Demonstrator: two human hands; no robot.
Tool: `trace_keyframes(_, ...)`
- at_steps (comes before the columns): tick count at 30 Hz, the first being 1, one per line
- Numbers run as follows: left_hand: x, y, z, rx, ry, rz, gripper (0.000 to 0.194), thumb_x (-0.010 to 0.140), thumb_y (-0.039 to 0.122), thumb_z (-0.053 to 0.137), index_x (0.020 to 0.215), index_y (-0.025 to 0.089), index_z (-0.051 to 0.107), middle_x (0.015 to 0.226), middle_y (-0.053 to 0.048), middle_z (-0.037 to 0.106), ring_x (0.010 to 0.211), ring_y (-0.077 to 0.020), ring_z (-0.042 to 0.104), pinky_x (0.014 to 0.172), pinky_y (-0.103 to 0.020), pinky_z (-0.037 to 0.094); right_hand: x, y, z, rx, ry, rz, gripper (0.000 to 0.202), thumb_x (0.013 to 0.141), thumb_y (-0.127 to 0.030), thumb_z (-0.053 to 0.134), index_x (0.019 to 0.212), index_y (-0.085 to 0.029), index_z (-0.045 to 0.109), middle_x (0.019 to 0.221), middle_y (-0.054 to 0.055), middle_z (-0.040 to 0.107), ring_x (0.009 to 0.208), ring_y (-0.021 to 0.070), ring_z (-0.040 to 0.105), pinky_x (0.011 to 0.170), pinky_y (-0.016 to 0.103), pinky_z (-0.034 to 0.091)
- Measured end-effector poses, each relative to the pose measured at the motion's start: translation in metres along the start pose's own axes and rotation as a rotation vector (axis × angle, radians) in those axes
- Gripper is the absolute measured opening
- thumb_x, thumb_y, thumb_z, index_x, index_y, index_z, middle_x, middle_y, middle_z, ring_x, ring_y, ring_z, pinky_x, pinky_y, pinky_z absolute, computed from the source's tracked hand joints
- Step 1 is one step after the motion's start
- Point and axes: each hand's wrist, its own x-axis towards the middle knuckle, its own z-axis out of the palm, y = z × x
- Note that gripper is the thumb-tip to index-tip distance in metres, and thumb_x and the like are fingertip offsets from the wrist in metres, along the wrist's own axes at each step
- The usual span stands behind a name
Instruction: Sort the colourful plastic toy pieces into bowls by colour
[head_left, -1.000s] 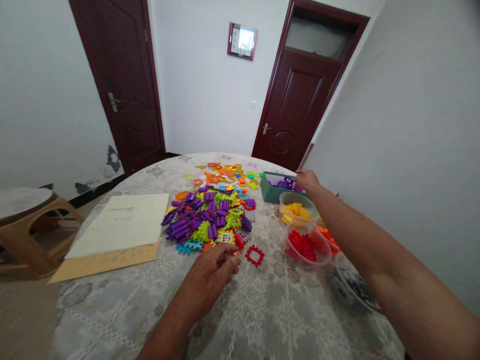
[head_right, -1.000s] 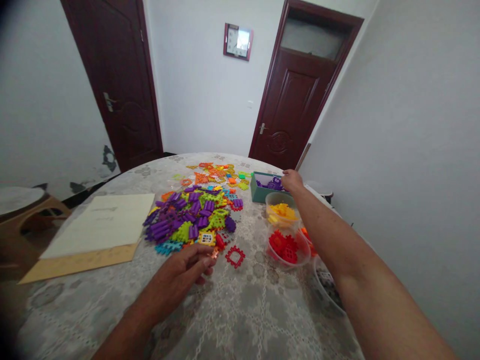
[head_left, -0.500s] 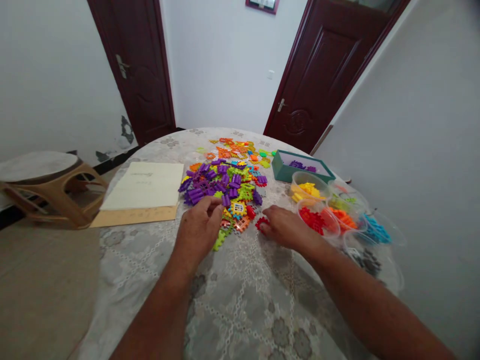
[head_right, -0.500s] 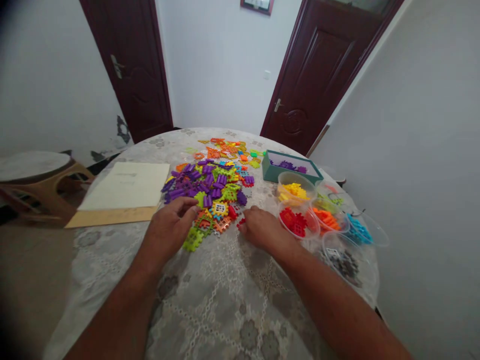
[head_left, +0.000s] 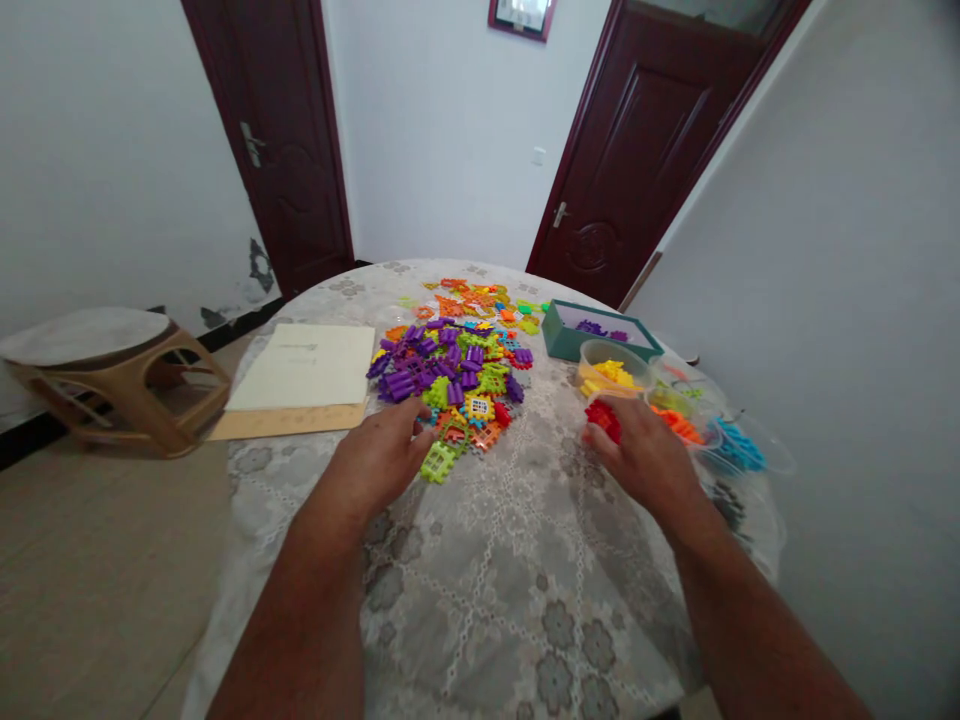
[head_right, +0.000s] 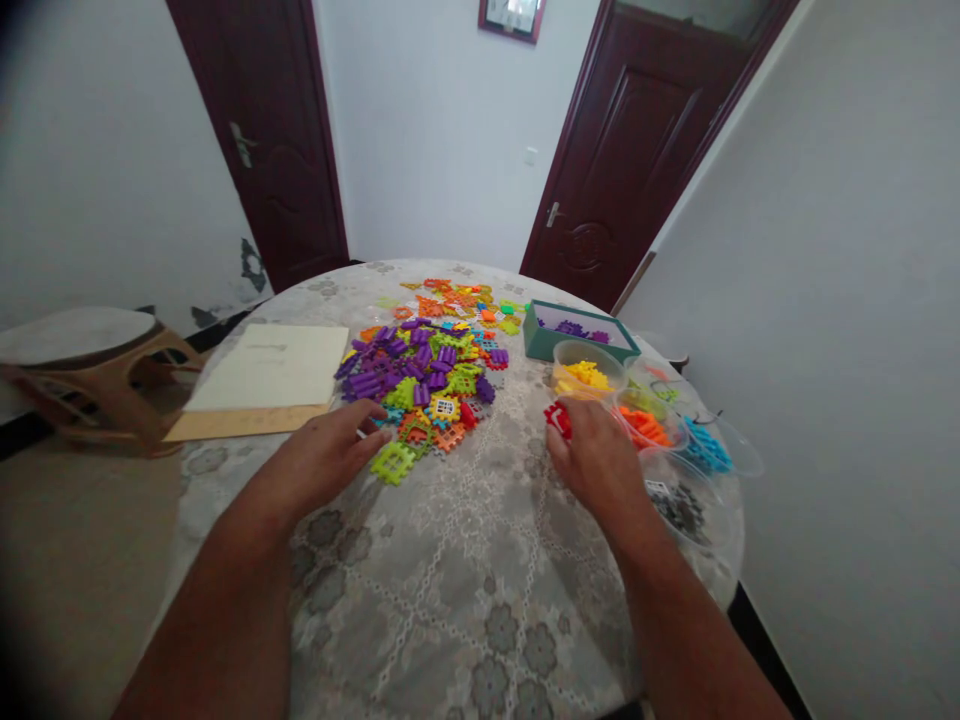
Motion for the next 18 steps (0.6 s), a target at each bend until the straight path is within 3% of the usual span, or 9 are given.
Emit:
trace_keyframes(4,-0.006,-0.014,-0.007,0.004,-0.052,-0.035,0.035,0.092,0.036,0.059,0.125,0.025,0.066,0.116,-0.009,0.077,0.102,-0.0251,0.072,0.085,-0.032,0.049,-0.002,0.025,0.006,-0.159,0.074,0.079,0.037,0.1,-0.036,0.048,0.122,-0.012,0.066,0.121,0.024,0.067,0.113,0.0385,0.061,0.102,0.055,0.044)
trace_keyframes(8,-0.002,-0.014,0.005,0.092,-0.083,-0.06,0.041,0.089,0.038,0.066,0.128,0.023,0.065,0.128,-0.015,0.072,0.112,-0.0306,0.069,0.09,-0.037,0.05,-0.003,0.005,0.01,-0.051,0.126,-0.019,0.037,0.1,-0.032,0.049,0.128,-0.013,0.063,0.129,0.024,0.065,0.125,0.0385,0.057,0.109,0.055,0.041)
trace_keyframes(14,0.005,0.006,0.031,0.178,-0.103,-0.014,0.052,0.086,0.037,0.071,0.136,0.028,0.06,0.135,-0.016,0.066,0.121,-0.0338,0.064,0.093,-0.04,0.049,0.001,-0.066,0.024,0.327,-0.293,-0.18,0.037,0.101,-0.032,0.052,0.135,-0.021,0.062,0.128,0.014,0.068,0.114,0.0273,0.067,0.1,0.041,0.051)
trace_keyframes(18,0.007,0.014,0.041,0.214,-0.1,-0.022,0.063,0.082,0.035,0.073,0.142,0.032,0.057,0.134,-0.016,0.064,0.121,-0.0369,0.061,0.089,-0.042,0.05,0.006,-0.091,0.051,0.301,-0.361,-0.234,0.04,0.101,-0.026,0.053,0.14,-0.02,0.059,0.131,0.014,0.066,0.122,0.0258,0.062,0.106,0.038,0.046)
